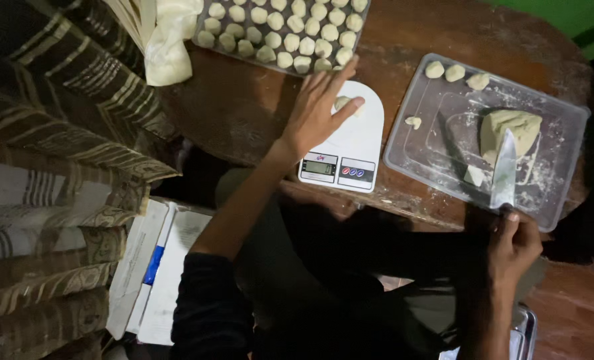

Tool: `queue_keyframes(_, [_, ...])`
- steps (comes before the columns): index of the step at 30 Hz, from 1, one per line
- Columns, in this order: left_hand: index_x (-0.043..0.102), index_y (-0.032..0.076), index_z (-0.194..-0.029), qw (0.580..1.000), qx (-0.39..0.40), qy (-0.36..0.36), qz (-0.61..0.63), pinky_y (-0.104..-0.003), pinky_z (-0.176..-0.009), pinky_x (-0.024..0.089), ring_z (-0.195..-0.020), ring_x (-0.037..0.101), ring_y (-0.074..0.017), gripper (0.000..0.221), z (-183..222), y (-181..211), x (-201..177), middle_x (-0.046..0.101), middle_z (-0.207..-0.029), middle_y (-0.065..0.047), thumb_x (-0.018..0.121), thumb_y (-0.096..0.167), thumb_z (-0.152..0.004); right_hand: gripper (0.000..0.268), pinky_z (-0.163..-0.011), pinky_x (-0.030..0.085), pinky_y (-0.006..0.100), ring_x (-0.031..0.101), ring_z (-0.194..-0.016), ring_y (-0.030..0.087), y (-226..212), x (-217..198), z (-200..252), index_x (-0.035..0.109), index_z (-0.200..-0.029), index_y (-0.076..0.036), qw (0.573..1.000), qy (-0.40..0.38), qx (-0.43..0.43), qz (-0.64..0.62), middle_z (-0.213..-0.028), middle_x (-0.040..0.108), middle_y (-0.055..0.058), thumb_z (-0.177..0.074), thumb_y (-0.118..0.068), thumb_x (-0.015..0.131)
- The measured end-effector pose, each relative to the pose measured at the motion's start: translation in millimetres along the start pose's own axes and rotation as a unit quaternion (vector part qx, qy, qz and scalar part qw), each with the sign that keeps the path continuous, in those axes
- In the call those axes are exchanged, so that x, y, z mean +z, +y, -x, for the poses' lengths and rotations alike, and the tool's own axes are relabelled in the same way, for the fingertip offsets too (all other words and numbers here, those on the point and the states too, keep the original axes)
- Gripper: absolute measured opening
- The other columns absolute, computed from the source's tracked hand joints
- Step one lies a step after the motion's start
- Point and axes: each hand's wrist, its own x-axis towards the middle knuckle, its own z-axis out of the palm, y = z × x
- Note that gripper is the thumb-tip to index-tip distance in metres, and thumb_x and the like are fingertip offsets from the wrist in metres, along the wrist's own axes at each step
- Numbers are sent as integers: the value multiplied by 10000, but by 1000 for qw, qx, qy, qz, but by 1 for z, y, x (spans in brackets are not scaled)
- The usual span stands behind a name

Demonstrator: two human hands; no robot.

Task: The person cuts small portions of dough from a larger piece using a knife, weighs each piece on a digital scale, and rolls them into small balls by hand.

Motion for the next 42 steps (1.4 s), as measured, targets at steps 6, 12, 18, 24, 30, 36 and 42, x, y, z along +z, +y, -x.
queue_keyframes(6, [388, 166, -1534, 988, 21, 137, 71, -479, -1134, 412, -1223, 669, -255, 550, 9, 4, -21, 718, -1283, -49, 547, 449, -1089, 281, -787, 439, 345, 532, -871, 176, -20, 4, -4, 655, -1221, 26, 1000, 5, -4, 22, -947, 597, 105, -1265, -223, 533])
queue_keyframes(12, [594, 160, -1377, 995, -2, 95, 41, -507, -1142, 377, -1329, 554, -308, 497, 9, -7, -14, 667, -1358, -77, 613, 487, -1002, 226, -724, 415, 286, 520, -775, 150, -47, 13, -7, 611, -1230, 18, 998, -12, 26, -53, -858, 556, 97, -1248, -180, 502])
queue_keyframes(18, [724, 119, -1247, 995, 61, 71, -16, -423, -938, 386, -1120, 511, -231, 390, 9, 1, -23, 666, -1170, -18, 649, 385, -972, 265, -759, 443, 295, 556, -821, 149, -43, 9, -6, 623, -1189, -6, 1000, -13, 28, -4, -917, 608, 101, -1255, -240, 517])
queue_keyframes(24, [759, 152, -1112, 992, 110, 40, -41, -462, -949, 375, -1143, 513, -300, 301, 7, -2, -20, 625, -1188, -64, 749, 350, -886, 191, -756, 418, 291, 526, -797, 130, -19, 13, 0, 596, -1106, -64, 998, -5, 42, -38, -882, 603, 69, -1227, -191, 519])
queue_keyframes(30, [645, 148, -1016, 992, 110, 3, -54, -450, -949, 355, -1070, 545, -274, 248, 0, 9, -21, 681, -1037, 5, 794, 286, -875, 182, -878, 441, 313, 541, -903, 150, -34, 16, 6, 634, -1100, -40, 999, -18, 30, -16, -934, 612, 52, -1182, -172, 539])
queue_keyframes(36, [637, 166, -1116, 985, 165, 4, -42, -454, -916, 441, -1046, 613, -263, 273, -14, 44, -14, 673, -1061, -44, 757, 276, -897, 160, -832, 481, 501, 596, -804, 279, -39, 21, 4, 681, -1136, 42, 999, -9, 2, -53, -794, 634, 204, -1151, -87, 587])
queue_keyframes(42, [715, 167, -1037, 945, 285, -156, -34, -447, -909, 386, -1072, 546, -276, 299, -27, 105, 29, 634, -1071, -27, 756, 64, -759, 168, -811, 484, 433, 604, -783, 226, -9, 25, 7, 716, -1135, -34, 998, 8, 29, -47, -764, 655, 153, -1137, -105, 564])
